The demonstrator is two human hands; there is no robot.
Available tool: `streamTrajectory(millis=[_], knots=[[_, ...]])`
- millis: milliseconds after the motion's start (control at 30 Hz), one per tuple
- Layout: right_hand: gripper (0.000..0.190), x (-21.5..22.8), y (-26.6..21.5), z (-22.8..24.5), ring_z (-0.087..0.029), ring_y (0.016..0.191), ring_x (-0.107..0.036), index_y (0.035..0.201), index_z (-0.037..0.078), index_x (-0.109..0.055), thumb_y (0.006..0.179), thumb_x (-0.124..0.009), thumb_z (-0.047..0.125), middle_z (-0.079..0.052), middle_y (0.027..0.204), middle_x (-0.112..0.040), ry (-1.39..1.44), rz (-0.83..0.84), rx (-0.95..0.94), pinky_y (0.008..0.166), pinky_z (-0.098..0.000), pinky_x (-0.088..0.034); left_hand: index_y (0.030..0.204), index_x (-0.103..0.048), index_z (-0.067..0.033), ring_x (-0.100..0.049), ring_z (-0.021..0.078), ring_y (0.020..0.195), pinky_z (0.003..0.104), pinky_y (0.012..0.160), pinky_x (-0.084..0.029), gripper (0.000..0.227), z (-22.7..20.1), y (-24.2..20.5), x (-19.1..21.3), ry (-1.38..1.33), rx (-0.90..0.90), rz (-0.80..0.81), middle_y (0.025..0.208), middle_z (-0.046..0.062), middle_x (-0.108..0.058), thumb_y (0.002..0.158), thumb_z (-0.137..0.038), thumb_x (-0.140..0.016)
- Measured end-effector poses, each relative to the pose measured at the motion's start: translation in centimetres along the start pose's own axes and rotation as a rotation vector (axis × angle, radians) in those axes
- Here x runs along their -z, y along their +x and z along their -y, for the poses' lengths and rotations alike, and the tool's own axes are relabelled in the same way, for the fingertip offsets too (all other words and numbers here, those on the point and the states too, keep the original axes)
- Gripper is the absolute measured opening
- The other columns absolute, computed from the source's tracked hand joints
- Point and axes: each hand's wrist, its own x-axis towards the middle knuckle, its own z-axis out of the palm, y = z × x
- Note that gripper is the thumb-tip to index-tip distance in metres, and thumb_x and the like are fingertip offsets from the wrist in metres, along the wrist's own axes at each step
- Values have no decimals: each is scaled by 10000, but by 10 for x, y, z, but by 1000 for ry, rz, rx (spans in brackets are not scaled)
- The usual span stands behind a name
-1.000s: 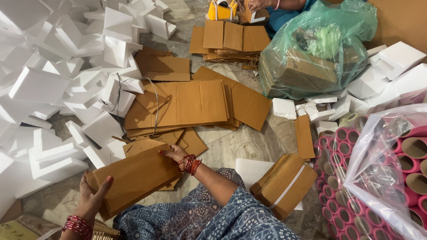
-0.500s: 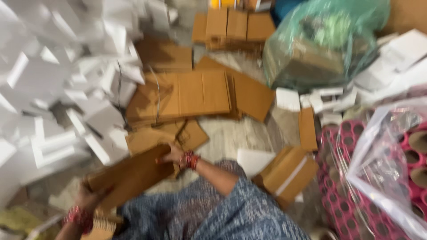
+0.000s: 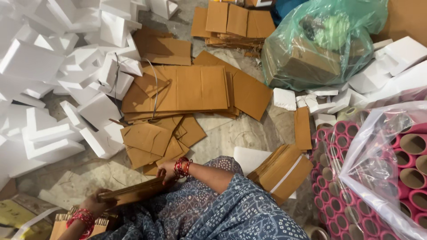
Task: The person sits on the floor and repeatedly folds flat cardboard pieces in half, then stacks them into a neat pile. The person handles the cardboard by hand without using any tools.
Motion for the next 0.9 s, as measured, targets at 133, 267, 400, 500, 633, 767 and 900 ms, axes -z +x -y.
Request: streamTrajectory(millis=[133, 267, 400, 500, 633, 767, 900], knots=[[836, -2, -2, 7, -267, 1156, -661, 1391, 150, -577, 665, -930, 365, -122, 1275, -688, -74, 72, 108, 960, -381, -533, 1282, -674, -226, -813, 209, 947, 351, 857, -649, 671, -2, 3, 7, 270, -34, -84, 1066, 90, -839, 684, -331, -960], [822, -20, 0, 17, -330, 1161, -669, 1334, 143, -613, 599, -933, 327, -147, 1227, -709, -366, -182, 337, 978, -418, -526, 1256, -688, -197, -820, 225, 969, 370, 881, -640, 665, 1, 3, -2, 195, -83, -119, 1051, 88, -850, 666, -369, -941], [750, -35, 7, 21, -325, 1147, -699, 1360, 182, -653, 641, -853, 254, -135, 1209, -746, -401, -370, 313, 983, -419, -550, 1273, -651, -209, -780, 254, 1040, 383, 925, -610, 676, -23, -1, -2, 265, -199, -167, 1116, 89, -812, 685, -402, -921], [643, -33, 10, 18, -309, 1082, -730, 1350, 188, -687, 736, -822, 321, -135, 1159, -767, -310, -391, 210, 948, -406, -574, 1281, -646, -241, -741, 248, 1107, 403, 963, -586, 673, -67, -22, 9, 303, -323, -264, 1202, 62, -772, 689, -448, -891], [752, -27, 18, 21, -300, 1033, -700, 1320, 71, -635, 693, -875, 410, -163, 1149, -719, -181, -553, 478, 891, -406, -567, 1340, -615, -368, -607, 196, 1244, 473, 982, -481, 630, -138, -55, 33, 705, -403, -523, 1306, -49, -698, 755, -539, -774], [685, -43, 12, 29, -226, 988, -728, 1285, 93, -638, 771, -804, 515, -97, 1117, -735, -91, -353, 371, 857, -365, -595, 1453, -426, -362, -593, 162, 1216, 459, 1156, -400, 572, -164, -76, 4, 1005, -498, -414, 1324, -31, -637, 939, -559, -581], [573, -42, 7, 40, -212, 1004, -769, 1148, 79, -723, 822, -801, 544, -105, 1073, -782, -158, -275, 309, 876, -351, -616, 1587, -161, -279, -561, 207, 1193, 399, 1029, -455, 759, -150, -76, -24, 1129, -588, -152, 1369, 49, -532, 974, -511, -544]])
